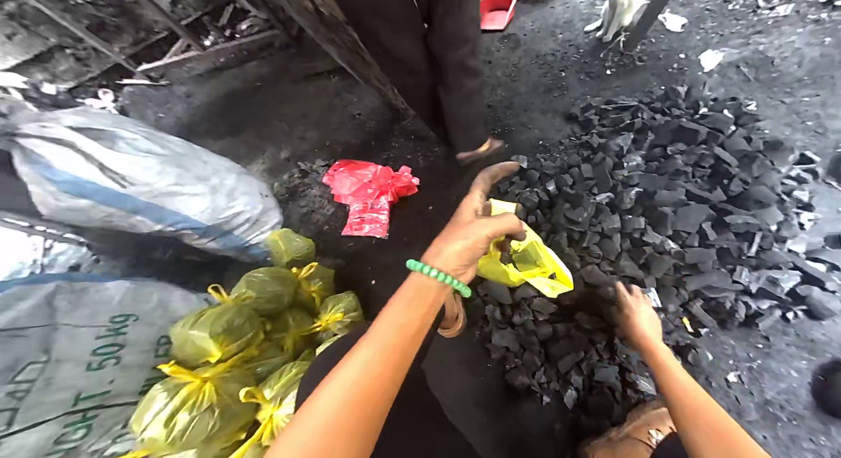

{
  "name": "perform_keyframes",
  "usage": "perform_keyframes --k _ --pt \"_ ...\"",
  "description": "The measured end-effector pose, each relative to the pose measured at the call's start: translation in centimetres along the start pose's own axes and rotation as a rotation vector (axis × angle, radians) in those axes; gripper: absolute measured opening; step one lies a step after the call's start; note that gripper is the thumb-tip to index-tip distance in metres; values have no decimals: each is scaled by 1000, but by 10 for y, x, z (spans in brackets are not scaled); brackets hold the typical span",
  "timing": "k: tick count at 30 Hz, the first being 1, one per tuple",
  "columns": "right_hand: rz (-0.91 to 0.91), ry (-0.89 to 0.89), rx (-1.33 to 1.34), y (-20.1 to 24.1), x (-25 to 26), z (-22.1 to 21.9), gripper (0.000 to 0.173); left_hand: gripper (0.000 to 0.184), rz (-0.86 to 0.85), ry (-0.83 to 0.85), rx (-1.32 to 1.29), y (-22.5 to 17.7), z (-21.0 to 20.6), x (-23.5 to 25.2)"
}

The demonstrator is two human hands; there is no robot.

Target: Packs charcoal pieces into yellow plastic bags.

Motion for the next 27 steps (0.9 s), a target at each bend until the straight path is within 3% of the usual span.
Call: perform_keyframes --k 3,5,7,8,10,13,14,15,18,20,23,27 --pt "-66 -23 580 -11 4 34 63 81 19 26 -2 -1 4 2" --pt "-22 24 1060 7 -9 58 66 83 40 40 -29 1 6 1" --pt "211 132 1389 48 -32 80 68 83 65 53 -48 7 3 0" --pt "371 209 1431 73 -46 89 69 81 82 65 -59 8 1 0" --pt "626 251 1165 119 -67 93 65 78 118 90 -95 12 -6 1" --pt "845 132 343 166 -81 74 55 74 141 103 -128 15 -12 -2" --pt "866 120 195 171 -80 71 53 73 148 90 -118 15 -11 -3" --pt "881 95 214 170 -77 74 44 72 149 64 -103 15 -8 -4" --pt "719 17 700 137 -51 112 26 69 82 -35 -113 8 9 -4" --pt "468 -92 785 99 -12 119 25 68 30 -100 -141 -4 23 -5" --pt "179 -9 325 50 43 73 38 66 -20 -174 -144 -17 34 -5" --pt "124 96 -132 37 34 -17 81 70 -41 -209 -70 -16 37 -1"
Point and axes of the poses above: each hand's wrist, its own x-axis towards the middle knuckle, its own z-axis out of the back of the hand, y = z × x, the point moved 4 cm from there along x, towards the middle knuckle, and after that the axes turned 13 degrees about -z, right-handed, at the moved point
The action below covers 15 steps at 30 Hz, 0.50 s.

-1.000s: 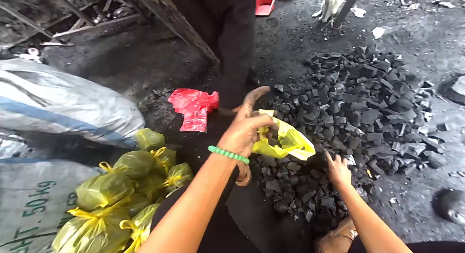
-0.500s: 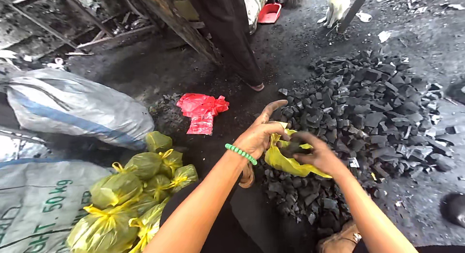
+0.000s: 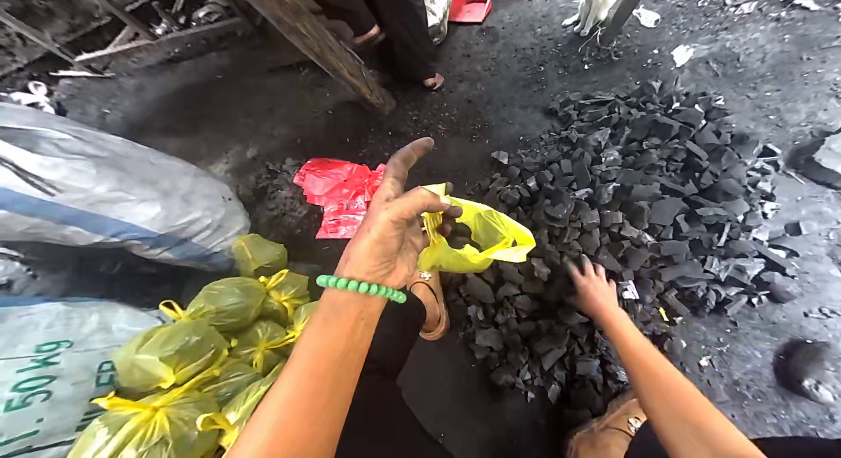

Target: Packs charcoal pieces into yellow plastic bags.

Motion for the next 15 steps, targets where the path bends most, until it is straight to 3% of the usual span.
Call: perform_keyframes --k 2,5,10,12,15 --pt "-55 -9 -109 2 -9 -21 84 71 -16 -13 40 1 2 2" --pt "-77 3 -148 -2 -11 -12 71 70 -52 -28 68 0 9 5" --pt "-57 25 17 -33 2 5 69 67 -9 -46 23 1 11 2" --pt "-37 -78 308 -50 -5 17 66 68 19 -29 -17 4 6 0" --pt "-79 -108 1064 -54 -28 49 64 68 59 56 -61 12 -14 -5"
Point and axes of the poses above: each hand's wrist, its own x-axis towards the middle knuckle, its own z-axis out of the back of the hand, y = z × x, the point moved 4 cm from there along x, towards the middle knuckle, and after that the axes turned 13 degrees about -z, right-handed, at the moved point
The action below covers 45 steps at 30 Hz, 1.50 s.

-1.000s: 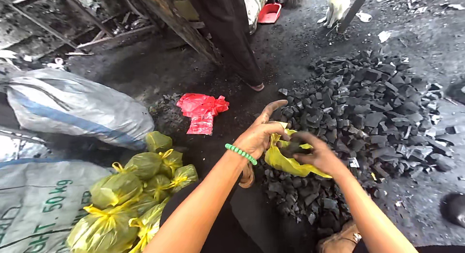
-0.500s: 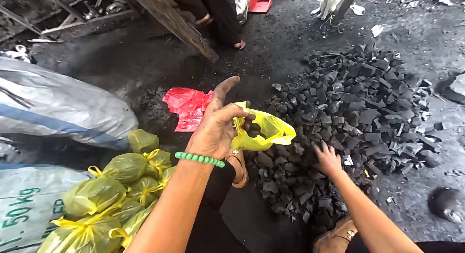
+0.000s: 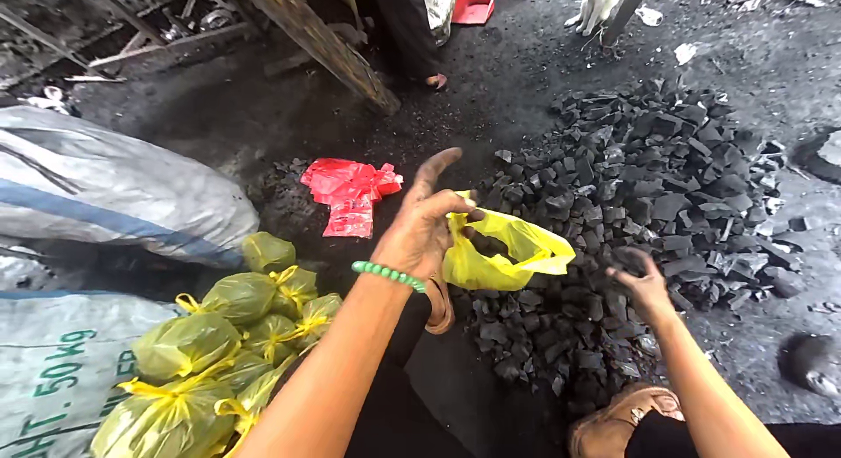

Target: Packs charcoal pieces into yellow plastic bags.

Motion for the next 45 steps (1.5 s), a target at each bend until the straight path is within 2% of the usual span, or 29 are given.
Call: perform_keyframes --k 2,4,6,7,10,11,12,13,14,16,17,18,19,21,23,25,26,28,30,32,34,35,37,39,40,41,43,45 --pt "63 154 455 39 -24 -6 66 70 20 75 1 8 -18 -2" --pt "238 412 674 84 -51 -24 73 74 41 165 11 17 -35 -3" --pt "356 573 533 115 -74 -47 70 77 76 240 24 24 -48 -4" --pt "388 565 331 120 -82 -60 68 78 100 261 26 25 -53 -5" --pt "454 523 -533 117 -92 -95 59 76 135 277 20 26 -58 -8" --pt "472 534 -753 115 -92 -102 60 74 135 270 16 26 -56 -8" --pt "494 549 -856 116 -93 -102 61 73 132 254 14 25 -53 -7" --pt "524 553 -818 122 -96 -93 57 71 123 235 15 25 -49 -7" --pt "546 536 -666 128 -94 -78 49 71 106 217 14 25 -44 -6" --pt "465 425 -234 131 -78 -45 38 70 55 177 4 18 -32 -4" --pt "410 343 -68 124 -63 -32 34 70 24 150 -3 13 -25 -3" --pt "354 259 -32 111 -46 -22 30 69 -8 116 -3 6 -19 -3" --pt "290 205 -129 93 -30 -18 31 67 -40 79 0 -1 -12 -1" --pt "158 193 -502 50 -4 -34 35 66 -87 17 -10 -12 -3 1" --pt "35 212 -823 4 2 -65 53 66 -114 -19 21 -16 0 2" --pt "-67 190 -1018 -31 -5 -91 72 69 -123 -42 75 -15 3 3" --pt "-81 165 -1098 -43 -9 -100 76 71 -129 -48 96 -14 4 4" --pt "-60 107 -1189 -48 -13 -107 66 72 -147 -44 124 -12 9 6" --pt "-78 155 -1205 -38 -8 -102 56 74 -151 -45 149 -14 13 6" --pt "-155 227 -1168 -27 2 -86 51 75 -144 -52 149 -14 14 5" --pt "-191 212 -985 -16 10 -65 42 74 -118 -44 117 -12 14 3" --pt "-201 192 -815 -8 11 -53 37 72 -105 -32 100 -10 13 2" --pt "-188 172 -259 16 1 -31 26 71 -68 4 61 -6 8 0" --pt "-43 303 325 49 -14 -24 23 71 -24 62 27 -1 -1 -2" --pt "40 416 498 71 -27 -30 23 72 -1 92 11 2 -7 -3" --pt "125 526 558 93 -42 -40 26 73 20 122 -1 5 -13 -4" --pt "297 650 392 124 -65 -65 30 73 59 164 -25 9 -23 -6" --pt "490 577 -126 135 -76 -87 31 71 84 178 -42 10 -30 -8"
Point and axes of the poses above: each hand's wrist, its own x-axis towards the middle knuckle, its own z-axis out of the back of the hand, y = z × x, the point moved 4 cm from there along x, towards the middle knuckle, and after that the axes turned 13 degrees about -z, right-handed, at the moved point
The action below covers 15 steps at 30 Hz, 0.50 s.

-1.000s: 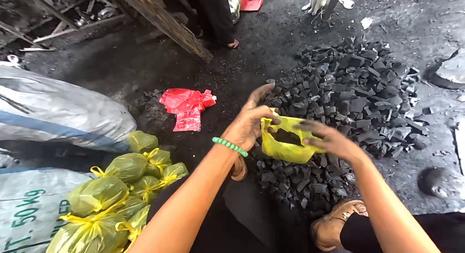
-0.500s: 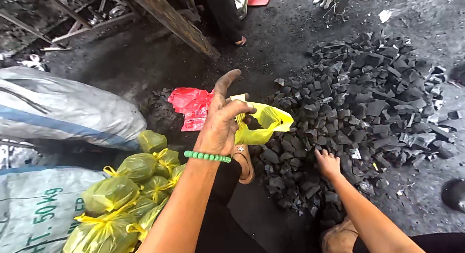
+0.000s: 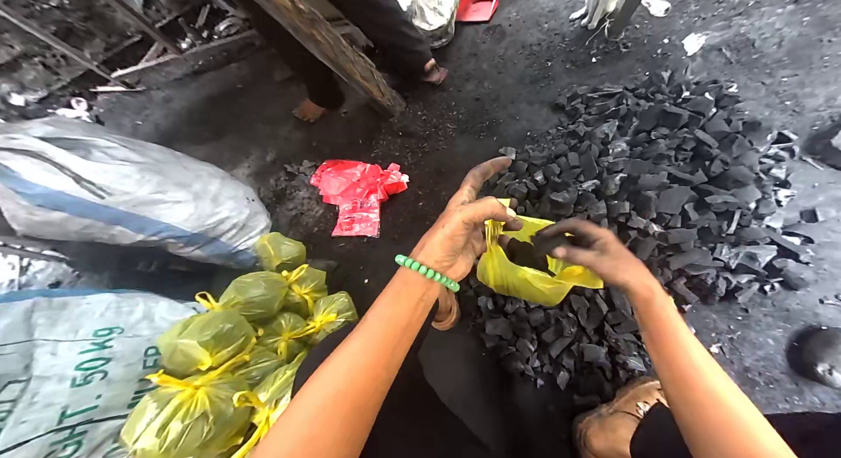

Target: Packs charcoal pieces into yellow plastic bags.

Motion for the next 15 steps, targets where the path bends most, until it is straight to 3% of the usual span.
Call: perform_keyframes --k 2,4,6,9,10,12,15 --pt "-42 70 -573 4 1 -12 50 70 14 -4 -11 1 -3 -1" --pt "-68 124 -764 8 -5 -8 48 68 30 -13 -2 1 -2 -1" --pt "-23 106 -645 16 -14 11 30 66 18 -18 10 0 1 -1" --pt "24 -123 -139 -2 -16 43 27 64 -50 -44 33 -7 13 -1" --pt "-31 -203 -97 -19 -13 51 24 64 -72 -60 38 -11 17 -1" --pt "-277 -203 -373 -69 -10 48 23 65 -107 -88 60 -18 24 -1" --pt "-786 70 -863 -152 -20 3 42 69 -137 -108 139 -22 26 0"
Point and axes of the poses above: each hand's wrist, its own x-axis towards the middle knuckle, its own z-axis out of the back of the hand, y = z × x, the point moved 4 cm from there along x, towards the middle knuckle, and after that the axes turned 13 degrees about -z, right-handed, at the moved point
